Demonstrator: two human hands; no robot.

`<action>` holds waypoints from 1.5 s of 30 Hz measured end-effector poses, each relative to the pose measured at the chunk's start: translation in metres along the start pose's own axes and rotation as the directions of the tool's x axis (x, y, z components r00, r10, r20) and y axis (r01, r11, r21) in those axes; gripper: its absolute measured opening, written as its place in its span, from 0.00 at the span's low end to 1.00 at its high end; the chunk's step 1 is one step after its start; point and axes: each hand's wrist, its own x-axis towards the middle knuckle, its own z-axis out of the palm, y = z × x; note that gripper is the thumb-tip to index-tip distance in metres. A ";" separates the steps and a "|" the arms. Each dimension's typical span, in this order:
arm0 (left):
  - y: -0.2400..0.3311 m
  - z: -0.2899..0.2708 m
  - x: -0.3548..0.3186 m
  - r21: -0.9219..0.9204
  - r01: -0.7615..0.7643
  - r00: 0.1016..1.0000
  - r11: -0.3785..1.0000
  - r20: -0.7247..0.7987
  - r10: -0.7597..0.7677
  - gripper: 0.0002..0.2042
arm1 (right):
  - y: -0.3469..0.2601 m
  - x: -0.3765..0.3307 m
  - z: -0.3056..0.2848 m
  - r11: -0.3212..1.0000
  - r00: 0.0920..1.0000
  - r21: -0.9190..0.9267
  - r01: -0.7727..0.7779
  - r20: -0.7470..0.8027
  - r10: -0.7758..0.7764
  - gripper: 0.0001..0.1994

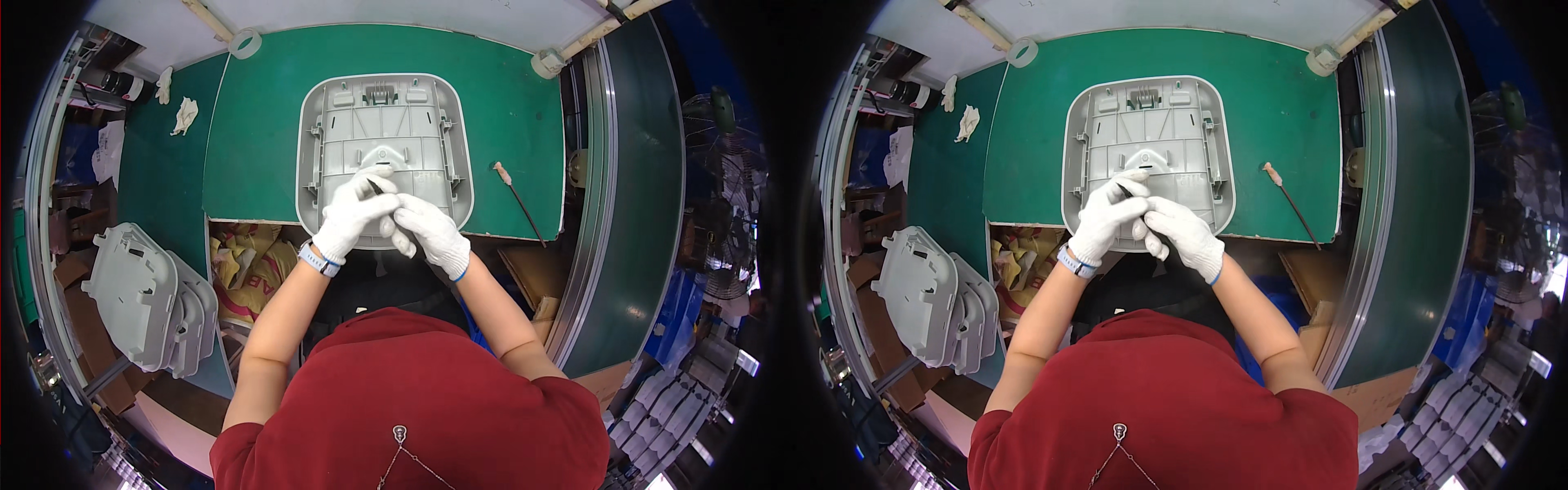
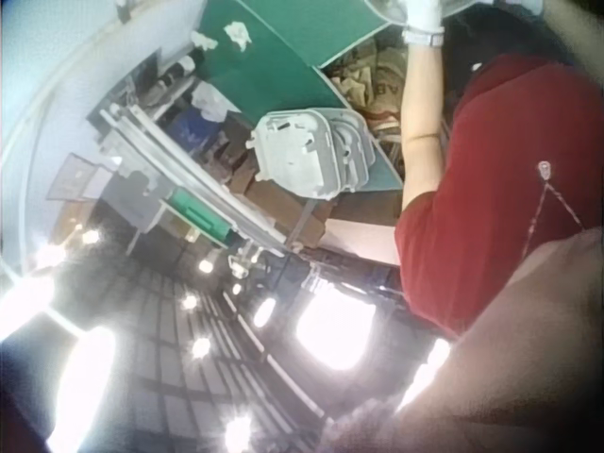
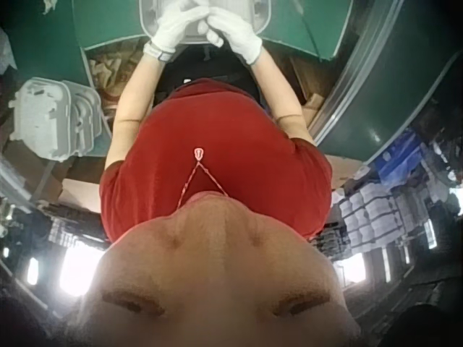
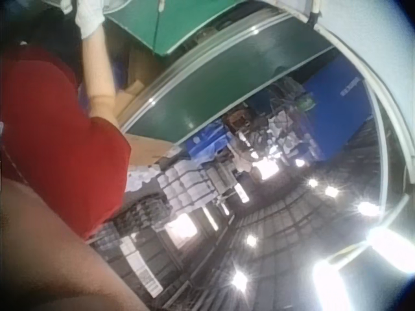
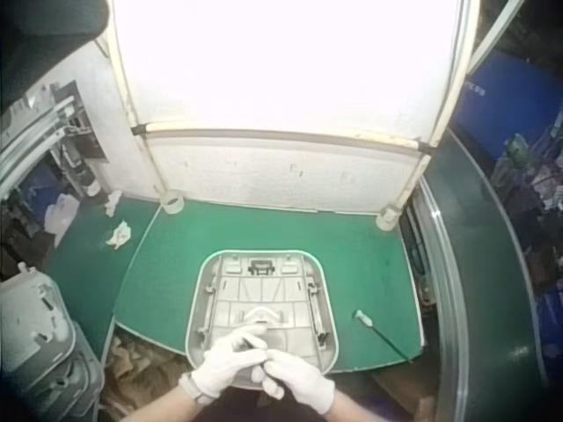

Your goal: The person cleans and preps plastic housing components using a brush and a thin pick tool.

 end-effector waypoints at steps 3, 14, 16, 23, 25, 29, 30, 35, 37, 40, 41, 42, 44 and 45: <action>-0.013 -0.010 0.004 -0.136 -0.024 0.984 0.990 -0.179 0.000 0.05 | -0.009 -0.010 -0.004 0.984 0.996 -0.170 -0.062 -0.079 0.049 0.22; -0.045 0.002 0.076 0.944 0.119 0.910 0.306 -0.227 0.347 0.53 | -0.007 0.053 -0.050 -0.118 0.851 -0.982 -0.146 -0.064 -0.521 0.15; -0.054 -0.004 0.079 0.944 0.054 0.889 0.327 -0.195 0.414 0.54 | -0.007 0.056 -0.047 -0.165 0.873 -0.971 -0.172 -0.073 -0.482 0.14; -0.065 -0.008 0.079 0.945 0.031 0.878 0.325 -0.181 0.443 0.54 | -0.009 0.057 -0.049 -0.198 0.909 -0.961 -0.192 -0.098 -0.405 0.13; -0.063 -0.006 0.079 0.947 0.058 0.884 0.317 -0.196 0.424 0.54 | -0.008 0.058 -0.048 -0.196 0.912 -0.960 -0.200 -0.109 -0.396 0.13; -0.061 -0.005 0.079 0.948 0.059 0.886 0.313 -0.194 0.421 0.53 | -0.008 0.058 -0.045 -0.177 0.909 -0.964 -0.199 -0.113 -0.402 0.14; -0.061 -0.006 0.078 0.949 0.060 0.886 0.308 -0.192 0.422 0.53 | -0.010 0.058 -0.042 -0.169 0.911 -0.962 -0.213 -0.133 -0.391 0.13; -0.058 -0.004 0.078 0.949 0.064 0.898 0.307 -0.189 0.397 0.53 | -0.013 0.057 -0.039 -0.141 0.914 -0.962 -0.235 -0.170 -0.369 0.14; -0.059 -0.005 0.078 0.953 0.068 0.893 0.294 -0.190 0.408 0.53 | -0.012 0.059 -0.037 -0.155 0.915 -0.955 -0.253 -0.184 -0.360 0.14; -0.060 -0.005 0.078 0.954 0.060 0.884 0.294 -0.188 0.428 0.52 | -0.005 0.059 -0.034 -0.144 0.893 -0.943 -0.300 -0.224 -0.390 0.16; -0.060 -0.005 0.079 0.954 0.056 0.886 0.294 -0.183 0.425 0.52 | -0.004 0.058 -0.034 -0.141 0.891 -0.942 -0.305 -0.230 -0.391 0.16; -0.060 -0.006 0.080 0.958 0.054 0.882 0.280 -0.177 0.438 0.52 | -0.006 0.059 -0.033 -0.124 0.888 -0.944 -0.305 -0.235 -0.395 0.16; -0.061 -0.007 0.080 0.963 0.050 0.877 0.265 -0.169 0.450 0.53 | -0.007 0.059 -0.034 -0.105 0.884 -0.946 -0.306 -0.242 -0.400 0.15; -0.061 -0.007 0.079 0.961 0.041 0.878 0.272 -0.165 0.449 0.53 | -0.007 0.058 -0.038 -0.106 0.898 -0.954 -0.281 -0.222 -0.379 0.15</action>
